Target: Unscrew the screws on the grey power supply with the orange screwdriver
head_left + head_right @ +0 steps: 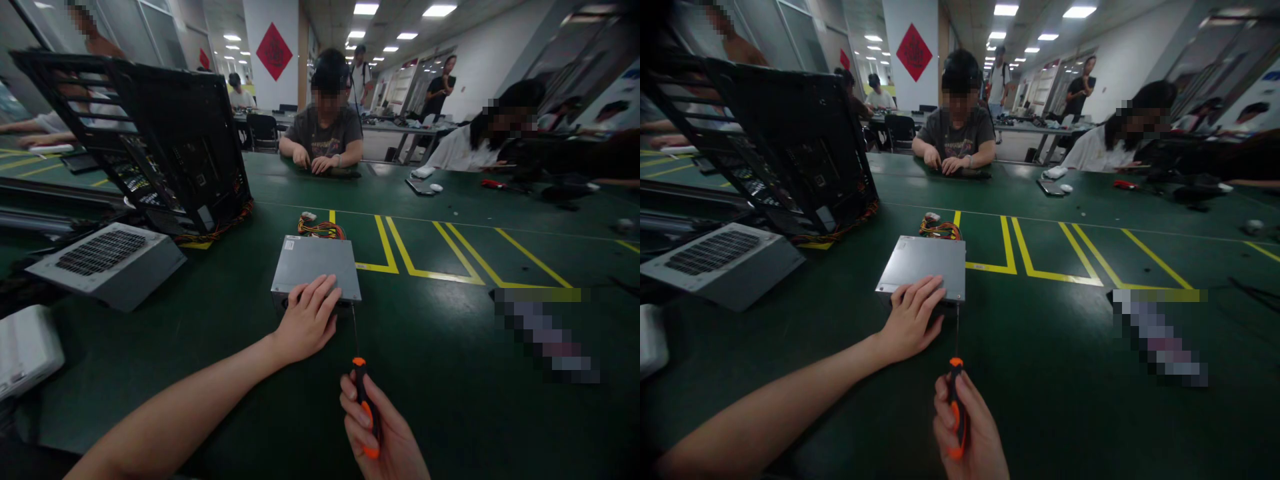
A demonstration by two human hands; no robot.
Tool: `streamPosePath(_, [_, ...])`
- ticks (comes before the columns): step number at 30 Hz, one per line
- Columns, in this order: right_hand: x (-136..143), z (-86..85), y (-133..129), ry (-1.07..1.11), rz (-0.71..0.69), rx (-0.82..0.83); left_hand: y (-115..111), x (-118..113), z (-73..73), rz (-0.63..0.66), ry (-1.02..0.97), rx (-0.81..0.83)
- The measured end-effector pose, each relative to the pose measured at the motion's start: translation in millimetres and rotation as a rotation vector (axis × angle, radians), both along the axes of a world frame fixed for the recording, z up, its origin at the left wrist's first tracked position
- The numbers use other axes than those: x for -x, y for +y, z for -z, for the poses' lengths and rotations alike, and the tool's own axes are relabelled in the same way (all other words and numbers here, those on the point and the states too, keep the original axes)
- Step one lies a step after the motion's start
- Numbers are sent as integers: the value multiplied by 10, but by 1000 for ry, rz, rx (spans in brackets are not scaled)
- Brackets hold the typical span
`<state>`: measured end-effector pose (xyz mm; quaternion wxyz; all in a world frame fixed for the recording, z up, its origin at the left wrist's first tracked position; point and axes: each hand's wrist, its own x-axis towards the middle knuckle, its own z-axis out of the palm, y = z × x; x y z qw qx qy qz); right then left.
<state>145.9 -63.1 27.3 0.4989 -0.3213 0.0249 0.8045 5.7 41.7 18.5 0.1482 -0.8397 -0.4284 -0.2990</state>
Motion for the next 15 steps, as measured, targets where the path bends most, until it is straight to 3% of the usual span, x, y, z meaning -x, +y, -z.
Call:
streamPosePath(6, [15,-7,22,-39,-92,77,-5,-2,-7,3,2,-1])
streamPosePath(15, [-39,59,-8,14,-104,-63,0,-3,-3,5,-22,6])
